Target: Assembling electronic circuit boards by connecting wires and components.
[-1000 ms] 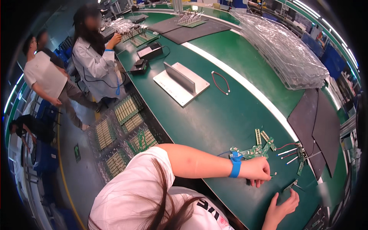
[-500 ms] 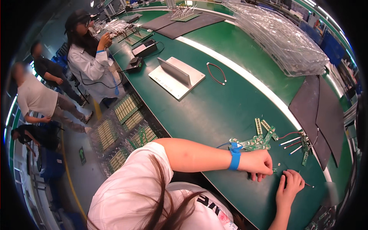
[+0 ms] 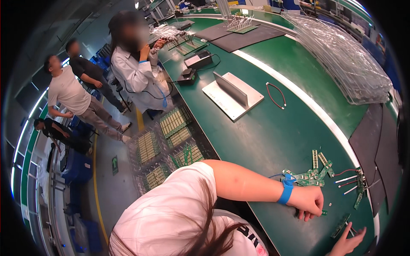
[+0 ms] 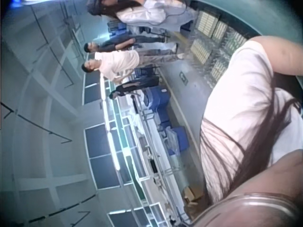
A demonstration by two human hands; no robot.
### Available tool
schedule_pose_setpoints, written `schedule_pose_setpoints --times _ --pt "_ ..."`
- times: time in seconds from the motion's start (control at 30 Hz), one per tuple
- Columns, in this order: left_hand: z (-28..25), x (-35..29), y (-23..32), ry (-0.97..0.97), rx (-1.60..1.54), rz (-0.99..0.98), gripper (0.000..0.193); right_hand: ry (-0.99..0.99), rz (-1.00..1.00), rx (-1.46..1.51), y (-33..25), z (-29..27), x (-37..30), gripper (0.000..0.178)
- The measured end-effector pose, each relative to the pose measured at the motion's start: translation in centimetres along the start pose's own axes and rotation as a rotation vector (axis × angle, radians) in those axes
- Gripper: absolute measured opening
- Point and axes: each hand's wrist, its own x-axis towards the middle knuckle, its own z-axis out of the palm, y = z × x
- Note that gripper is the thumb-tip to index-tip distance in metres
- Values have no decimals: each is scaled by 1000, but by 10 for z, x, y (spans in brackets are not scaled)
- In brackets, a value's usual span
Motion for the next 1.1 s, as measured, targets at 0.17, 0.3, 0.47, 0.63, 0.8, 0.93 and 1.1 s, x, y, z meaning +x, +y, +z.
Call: schedule_pose_setpoints --times 0.17,0.3,0.47,0.63,0.8,0.93,1.1 --pt "1 0 2 -35 -10 -7 20 -387 115 530 42 21 9 26" --pt "2 1 1 -98 8 30 20 -382 -413 313 65 19 9 39" --pt "-1 -1 10 -71 71 -48 23 -345 -347 293 45 13 12 11" --pt "-1 2 14 -49 127 -117 22 -445 -252 323 40 3 18 27" --pt "6 4 17 -24 108 -143 18 -820 390 861 34 -9 21 27" --pt "8 4 18 -53 132 -173 17 -1084 546 1187 42 -15 24 26" --pt "10 1 14 -92 171 -174 16 -1257 799 1339 28 -23 10 27"
